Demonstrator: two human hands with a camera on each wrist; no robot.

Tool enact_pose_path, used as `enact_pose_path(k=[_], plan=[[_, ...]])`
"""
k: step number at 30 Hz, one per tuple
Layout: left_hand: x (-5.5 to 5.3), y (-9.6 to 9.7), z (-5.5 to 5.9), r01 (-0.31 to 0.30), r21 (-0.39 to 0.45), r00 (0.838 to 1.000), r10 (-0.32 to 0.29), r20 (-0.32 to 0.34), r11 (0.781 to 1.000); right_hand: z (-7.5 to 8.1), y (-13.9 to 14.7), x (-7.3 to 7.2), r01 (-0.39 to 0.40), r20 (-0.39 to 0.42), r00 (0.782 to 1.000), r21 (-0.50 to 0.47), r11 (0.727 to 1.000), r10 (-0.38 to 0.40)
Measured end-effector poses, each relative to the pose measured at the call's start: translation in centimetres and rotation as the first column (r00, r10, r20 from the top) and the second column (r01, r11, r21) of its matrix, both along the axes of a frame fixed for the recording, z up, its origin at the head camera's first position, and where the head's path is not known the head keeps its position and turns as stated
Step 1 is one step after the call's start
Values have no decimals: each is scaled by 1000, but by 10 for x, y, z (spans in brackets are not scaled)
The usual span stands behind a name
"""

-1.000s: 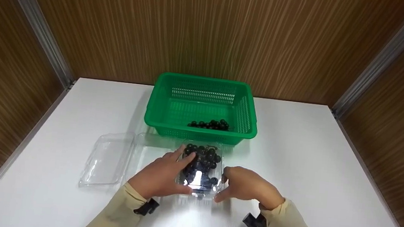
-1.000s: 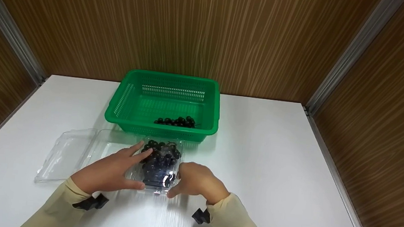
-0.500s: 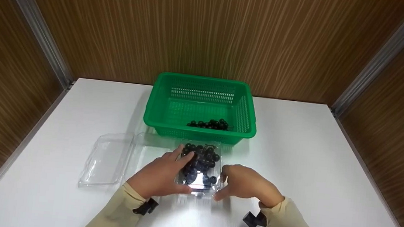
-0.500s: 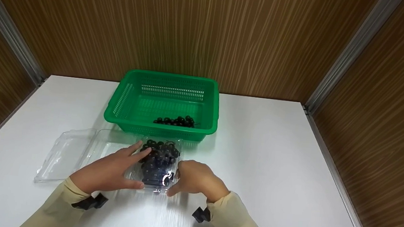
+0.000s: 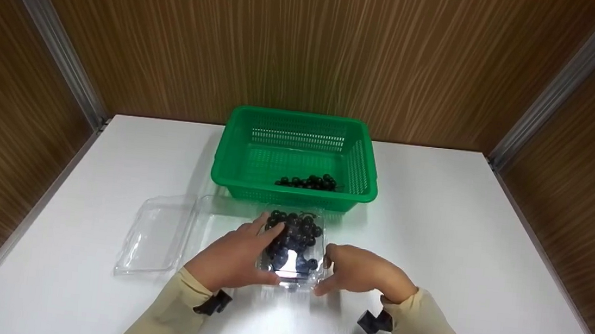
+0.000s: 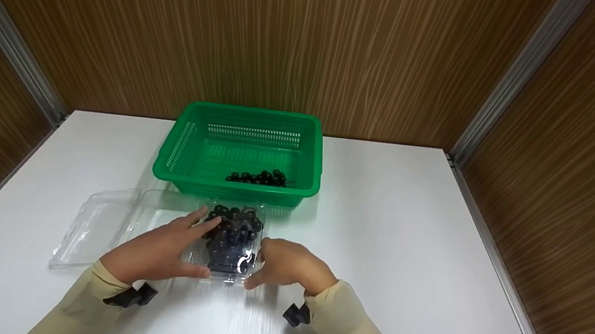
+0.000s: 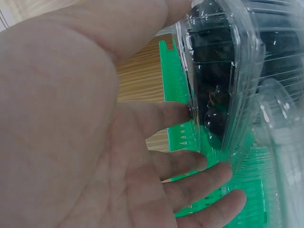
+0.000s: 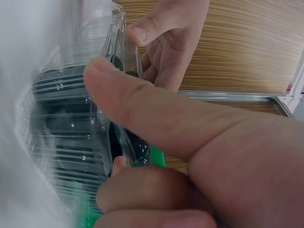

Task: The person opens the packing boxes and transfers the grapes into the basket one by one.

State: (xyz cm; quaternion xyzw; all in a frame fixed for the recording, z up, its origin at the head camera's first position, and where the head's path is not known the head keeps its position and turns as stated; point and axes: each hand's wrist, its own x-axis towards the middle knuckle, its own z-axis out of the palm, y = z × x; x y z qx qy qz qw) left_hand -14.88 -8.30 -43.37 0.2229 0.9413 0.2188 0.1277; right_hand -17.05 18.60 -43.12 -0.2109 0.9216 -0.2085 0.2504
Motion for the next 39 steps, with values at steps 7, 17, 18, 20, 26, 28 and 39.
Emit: enact_pose_path(k=[7, 17, 18, 20, 26, 28, 39], plan=[[0, 0, 0, 7, 14, 1000, -7, -11, 1000, 2, -2, 1, 19, -40, 999, 51, 999, -17], [0, -1, 0, -28, -11, 999, 27, -21, 1000, -1, 1, 0, -30, -31, 999, -28, 999, 29], [-1, -1, 0, -31, -14, 999, 30, -26, 999, -1, 1, -1, -28, -28, 999, -35, 999, 27], [-1, -1, 0, -32, -16, 999, 31, -31, 999, -1, 2, -1, -18, -16, 1000, -37, 999, 17], [-2, -1, -1, -25, -21, 999, 24, -35, 999, -1, 1, 0, 3, -4, 1000, -30, 1000, -3], [-2, 0, -1, -24, -23, 999, 24, -34, 999, -1, 1, 1, 8, -3, 1000, -24, 1000, -8], [1, -2, 1, -23, 1, 1000, 23, -15, 1000, 2, 0, 4, -29, 13, 999, -45, 999, 30]])
